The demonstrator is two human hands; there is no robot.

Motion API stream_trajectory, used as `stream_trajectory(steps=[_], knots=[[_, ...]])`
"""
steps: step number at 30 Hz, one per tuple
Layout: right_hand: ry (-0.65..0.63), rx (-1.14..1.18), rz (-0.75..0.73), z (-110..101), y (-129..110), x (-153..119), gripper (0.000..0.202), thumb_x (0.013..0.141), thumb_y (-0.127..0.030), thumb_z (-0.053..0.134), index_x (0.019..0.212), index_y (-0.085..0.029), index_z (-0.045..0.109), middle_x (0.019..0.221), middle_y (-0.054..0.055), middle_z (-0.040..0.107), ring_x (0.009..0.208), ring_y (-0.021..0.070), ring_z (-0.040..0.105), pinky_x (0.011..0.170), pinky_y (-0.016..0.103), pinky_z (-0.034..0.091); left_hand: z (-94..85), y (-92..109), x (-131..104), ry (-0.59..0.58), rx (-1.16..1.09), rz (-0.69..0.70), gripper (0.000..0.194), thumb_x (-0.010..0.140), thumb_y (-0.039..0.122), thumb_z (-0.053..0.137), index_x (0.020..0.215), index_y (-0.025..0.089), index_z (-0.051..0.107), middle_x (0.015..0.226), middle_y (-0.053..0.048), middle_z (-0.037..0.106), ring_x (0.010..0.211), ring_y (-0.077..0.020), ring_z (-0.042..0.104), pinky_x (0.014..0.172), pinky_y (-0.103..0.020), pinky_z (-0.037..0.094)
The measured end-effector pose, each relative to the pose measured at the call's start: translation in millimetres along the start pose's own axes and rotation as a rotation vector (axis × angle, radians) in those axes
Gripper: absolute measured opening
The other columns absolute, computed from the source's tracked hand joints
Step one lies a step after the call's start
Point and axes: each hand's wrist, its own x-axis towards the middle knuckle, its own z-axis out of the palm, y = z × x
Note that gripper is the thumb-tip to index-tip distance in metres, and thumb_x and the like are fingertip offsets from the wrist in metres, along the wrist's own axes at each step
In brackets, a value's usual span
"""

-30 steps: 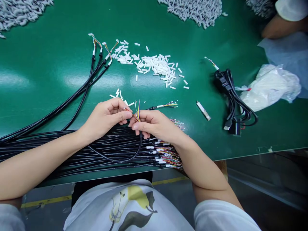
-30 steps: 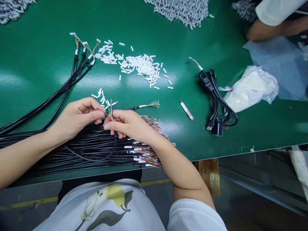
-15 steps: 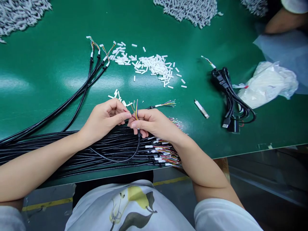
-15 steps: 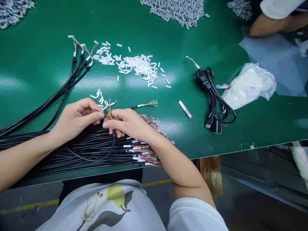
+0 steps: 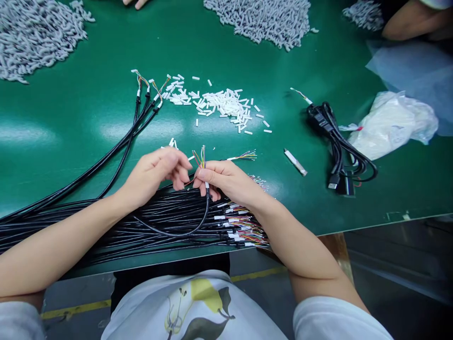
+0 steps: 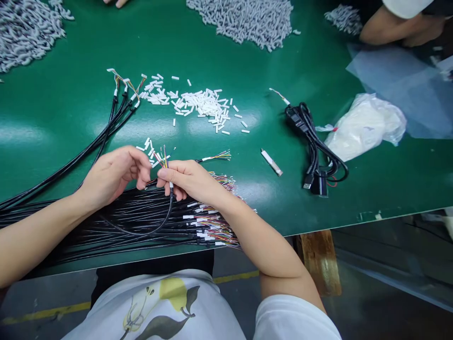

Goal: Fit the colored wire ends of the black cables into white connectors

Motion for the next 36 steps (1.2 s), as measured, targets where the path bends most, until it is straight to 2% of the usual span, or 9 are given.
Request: stream_trajectory(steps=[3,7,12,17,20,23,27,32,36], knots=[[-0.026,-0.044,0.010,0.5,-0.1,-0.3,0.042,0.087,-0.056,0.068,0.078,-0.016,0.065,0.061,-0.005,0.063,0.044,0.0035,0.051,0.042,0.017,0.040,1.3,0.2,7.0,0.144,-0.008,-0.044,0.023,0.083,0.036,0.077,0.089,0.018,0.064,0.075,0.001,0.065,0.056,-0.0082,0.055,0.054,-0.021,0.047],[-0.040,-0.097,0.027,2.4,-2.8,-1.8,0.038,0.087,-0.053,0.069,0.077,-0.016,0.065,0.063,-0.005,0.063,0.046,0.0039,0.052,0.043,0.017,0.040,4.4,1.1,10.9,0.105,0.071,-0.031,0.018,0.079,0.029,0.075,0.082,0.018,0.061,0.076,0.002,0.060,0.061,-0.0084,0.053,0.057,-0.021,0.046],[0.098,-0.116,0.020,7.6,-5.4,-3.2,0.041,0.068,-0.042,0.088,0.084,-0.021,0.057,0.057,-0.011,0.050,0.048,0.0058,0.047,0.041,0.018,0.038,5.2,-2.0,7.4,0.083,0.104,-0.101,0.016,0.077,0.027,0.070,0.074,0.019,0.056,0.068,0.004,0.053,0.056,-0.0080,0.048,0.056,-0.023,0.041],[0.287,-0.270,-0.131,8.1,1.3,-0.2,0.020,0.086,-0.038,0.070,0.086,-0.021,0.061,0.063,-0.007,0.055,0.055,0.0086,0.054,0.056,0.024,0.042,3.0,-3.9,6.2,0.014,0.206,-0.130,0.021,0.079,0.033,0.073,0.072,0.018,0.058,0.061,0.004,0.052,0.055,-0.0096,0.045,0.054,-0.024,0.035],[0.327,-0.393,-0.278,5.8,3.1,1.5,0.009,0.085,-0.028,0.069,0.085,-0.020,0.067,0.079,-0.002,0.064,0.076,0.0131,0.058,0.073,0.029,0.044,-3.6,-1.2,8.4,-0.006,0.260,-0.115,0.021,0.081,0.035,0.073,0.074,0.018,0.062,0.063,0.003,0.055,0.057,-0.0099,0.046,0.055,-0.024,0.035],[0.383,-0.415,-0.276,4.0,1.2,2.0,0.009,0.083,-0.028,0.069,0.082,-0.020,0.066,0.077,-0.002,0.058,0.077,0.0135,0.053,0.074,0.030,0.041,-14.2,2.8,11.2,0.006,0.335,-0.070,0.020,0.082,0.036,0.072,0.078,0.018,0.064,0.071,0.001,0.061,0.063,-0.0115,0.051,0.061,-0.025,0.040],[0.407,-0.271,-0.160,3.1,-0.9,2.2,0.013,0.085,-0.032,0.065,0.082,-0.020,0.061,0.068,-0.006,0.047,0.062,0.0095,0.043,0.063,0.029,0.035,-25.0,1.1,13.9,0.160,0.673,0.017,0.016,0.087,0.034,0.068,0.085,0.018,0.066,0.080,-0.001,0.066,0.070,-0.0141,0.056,0.068,-0.027,0.043],[0.377,-0.208,-0.137,3.0,-0.4,3.4,0.014,0.082,-0.032,0.066,0.078,-0.020,0.058,0.061,-0.007,0.045,0.056,0.0077,0.040,0.055,0.027,0.031,-16.9,-15.1,17.1,-0.041,1.254,0.086,0.013,0.092,0.030,0.063,0.096,0.018,0.069,0.094,-0.008,0.068,0.087,-0.0232,0.062,0.072,-0.032,0.043],[0.340,-0.143,-0.095,2.4,0.2,4.8,0.014,0.077,-0.030,0.065,0.073,-0.021,0.056,0.056,-0.009,0.041,0.049,0.0062,0.038,0.050,0.025,0.031,-7.7,-22.2,18.2,-0.093,1.394,0.123,0.016,0.097,0.024,0.052,0.092,0.017,0.066,0.091,-0.011,0.067,0.090,-0.0269,0.062,0.073,-0.035,0.044]])
